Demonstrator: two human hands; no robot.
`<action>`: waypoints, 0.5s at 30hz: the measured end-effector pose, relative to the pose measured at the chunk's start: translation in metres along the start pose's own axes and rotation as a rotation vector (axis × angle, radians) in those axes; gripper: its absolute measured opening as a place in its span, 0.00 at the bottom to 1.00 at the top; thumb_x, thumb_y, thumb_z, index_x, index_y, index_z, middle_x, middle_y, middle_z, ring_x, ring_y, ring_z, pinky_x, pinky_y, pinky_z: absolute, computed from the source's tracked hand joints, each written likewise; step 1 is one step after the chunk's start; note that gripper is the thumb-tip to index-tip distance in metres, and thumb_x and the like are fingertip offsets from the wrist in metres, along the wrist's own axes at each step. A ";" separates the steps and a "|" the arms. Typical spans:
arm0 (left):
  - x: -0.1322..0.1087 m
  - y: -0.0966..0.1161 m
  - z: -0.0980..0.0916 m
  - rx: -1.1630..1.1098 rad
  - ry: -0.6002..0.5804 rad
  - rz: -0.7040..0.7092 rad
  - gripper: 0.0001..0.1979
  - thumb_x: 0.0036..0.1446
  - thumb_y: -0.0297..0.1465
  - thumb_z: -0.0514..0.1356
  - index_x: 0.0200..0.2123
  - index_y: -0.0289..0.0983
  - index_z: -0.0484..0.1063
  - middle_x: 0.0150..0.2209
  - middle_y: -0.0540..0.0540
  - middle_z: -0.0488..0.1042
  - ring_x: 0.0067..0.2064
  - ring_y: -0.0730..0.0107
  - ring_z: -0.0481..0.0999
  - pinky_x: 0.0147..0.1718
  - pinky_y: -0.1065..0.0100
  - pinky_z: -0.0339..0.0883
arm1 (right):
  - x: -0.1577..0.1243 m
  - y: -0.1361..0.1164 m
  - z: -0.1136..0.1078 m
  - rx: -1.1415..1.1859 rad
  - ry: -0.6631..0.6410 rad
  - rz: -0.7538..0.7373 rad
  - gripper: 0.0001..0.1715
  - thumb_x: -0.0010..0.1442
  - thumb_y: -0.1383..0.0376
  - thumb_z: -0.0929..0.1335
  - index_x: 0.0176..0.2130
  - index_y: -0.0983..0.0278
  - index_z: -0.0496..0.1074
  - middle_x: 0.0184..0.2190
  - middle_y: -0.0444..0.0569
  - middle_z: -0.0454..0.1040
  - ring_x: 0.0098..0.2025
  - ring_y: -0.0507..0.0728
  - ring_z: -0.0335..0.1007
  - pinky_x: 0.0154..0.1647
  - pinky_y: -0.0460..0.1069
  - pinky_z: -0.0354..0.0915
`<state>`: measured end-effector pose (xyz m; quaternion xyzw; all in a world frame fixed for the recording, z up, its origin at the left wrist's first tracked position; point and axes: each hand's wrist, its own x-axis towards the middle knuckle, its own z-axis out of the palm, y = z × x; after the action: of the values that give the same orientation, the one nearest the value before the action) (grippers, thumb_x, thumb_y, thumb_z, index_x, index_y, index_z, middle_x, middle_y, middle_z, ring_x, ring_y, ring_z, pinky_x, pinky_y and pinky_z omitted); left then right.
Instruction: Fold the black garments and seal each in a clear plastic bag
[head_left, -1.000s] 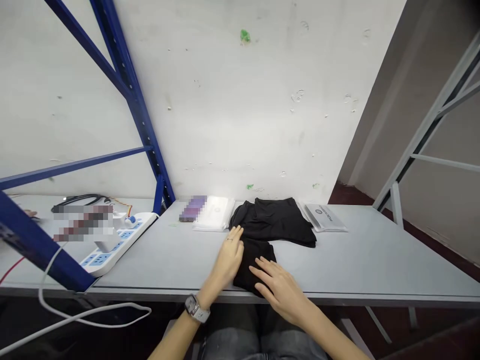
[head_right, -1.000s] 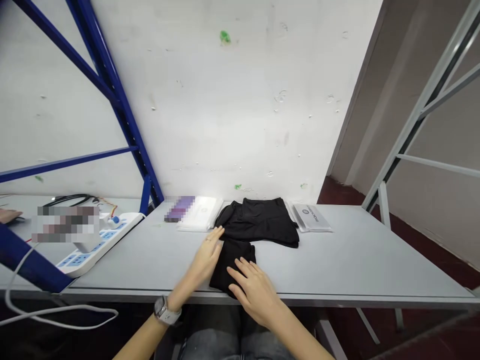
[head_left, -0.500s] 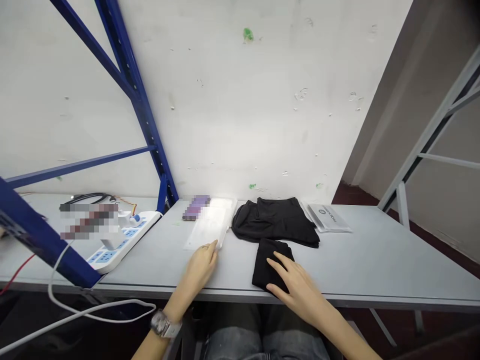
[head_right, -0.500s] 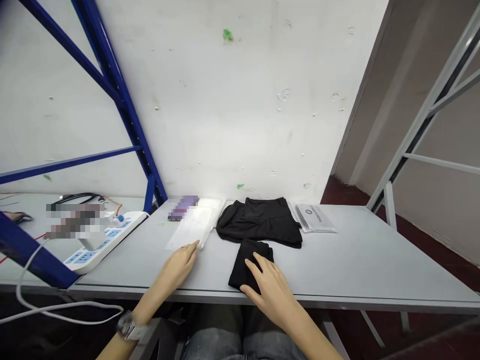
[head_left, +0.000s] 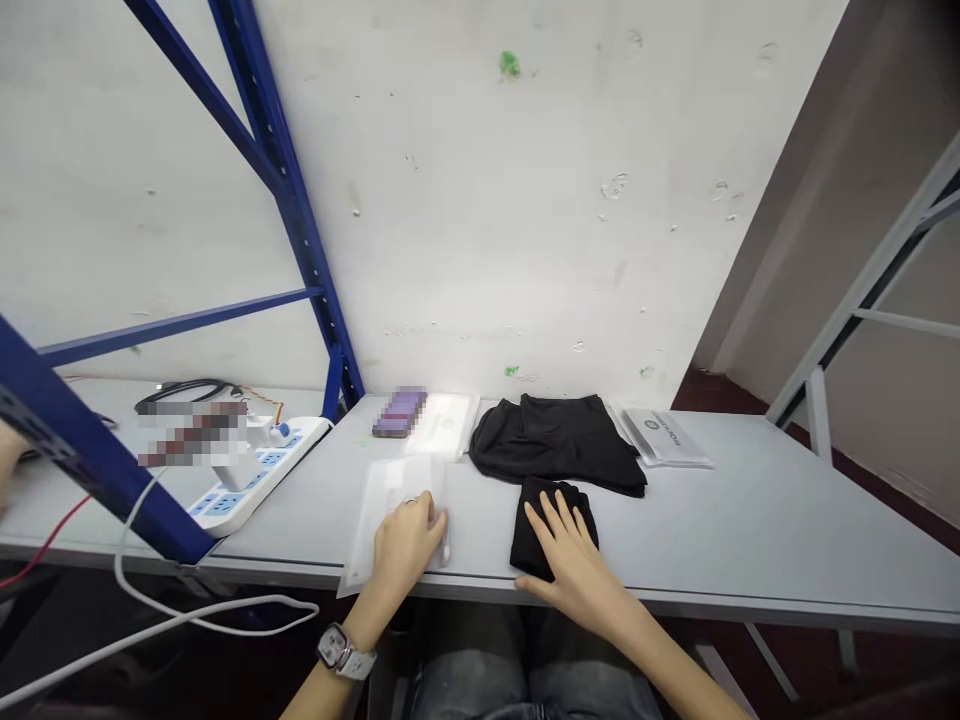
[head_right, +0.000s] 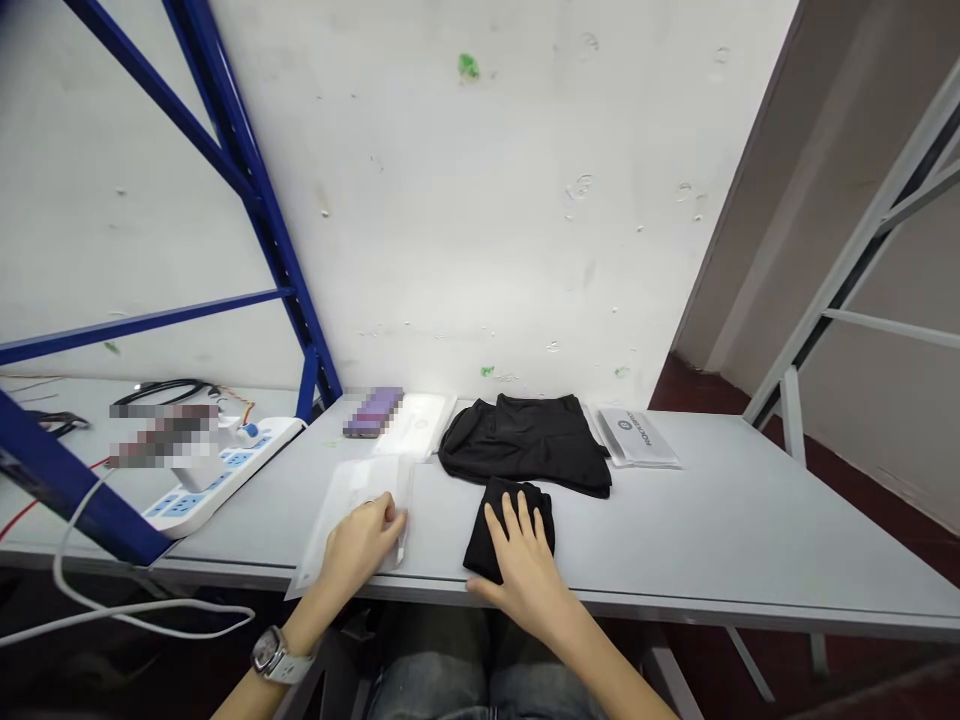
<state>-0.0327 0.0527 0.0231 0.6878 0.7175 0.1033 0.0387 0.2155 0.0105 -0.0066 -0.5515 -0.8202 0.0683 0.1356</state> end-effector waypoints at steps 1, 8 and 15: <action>-0.002 -0.001 0.000 -0.005 -0.019 0.010 0.08 0.58 0.34 0.48 0.30 0.39 0.64 0.30 0.45 0.73 0.32 0.60 0.74 0.27 0.68 0.54 | 0.000 0.003 0.003 -0.004 0.007 -0.012 0.49 0.56 0.46 0.66 0.67 0.62 0.47 0.68 0.56 0.43 0.68 0.71 0.32 0.63 0.68 0.47; -0.029 0.000 0.003 0.025 -0.041 0.065 0.04 0.55 0.28 0.48 0.29 0.40 0.61 0.30 0.46 0.71 0.32 0.62 0.72 0.26 0.68 0.50 | -0.013 0.017 0.007 -0.031 0.031 -0.094 0.41 0.59 0.59 0.66 0.66 0.57 0.47 0.67 0.52 0.46 0.69 0.65 0.33 0.64 0.66 0.47; -0.045 0.027 0.010 -0.173 0.128 0.174 0.09 0.55 0.27 0.48 0.23 0.40 0.56 0.28 0.48 0.67 0.34 0.63 0.69 0.30 0.66 0.57 | -0.014 0.016 0.011 0.180 0.135 -0.010 0.35 0.63 0.68 0.58 0.66 0.53 0.48 0.67 0.45 0.49 0.69 0.60 0.34 0.65 0.65 0.45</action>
<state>-0.0016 0.0098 0.0150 0.7335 0.6445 0.2115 0.0431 0.2310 0.0043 -0.0229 -0.5364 -0.8024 0.1037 0.2400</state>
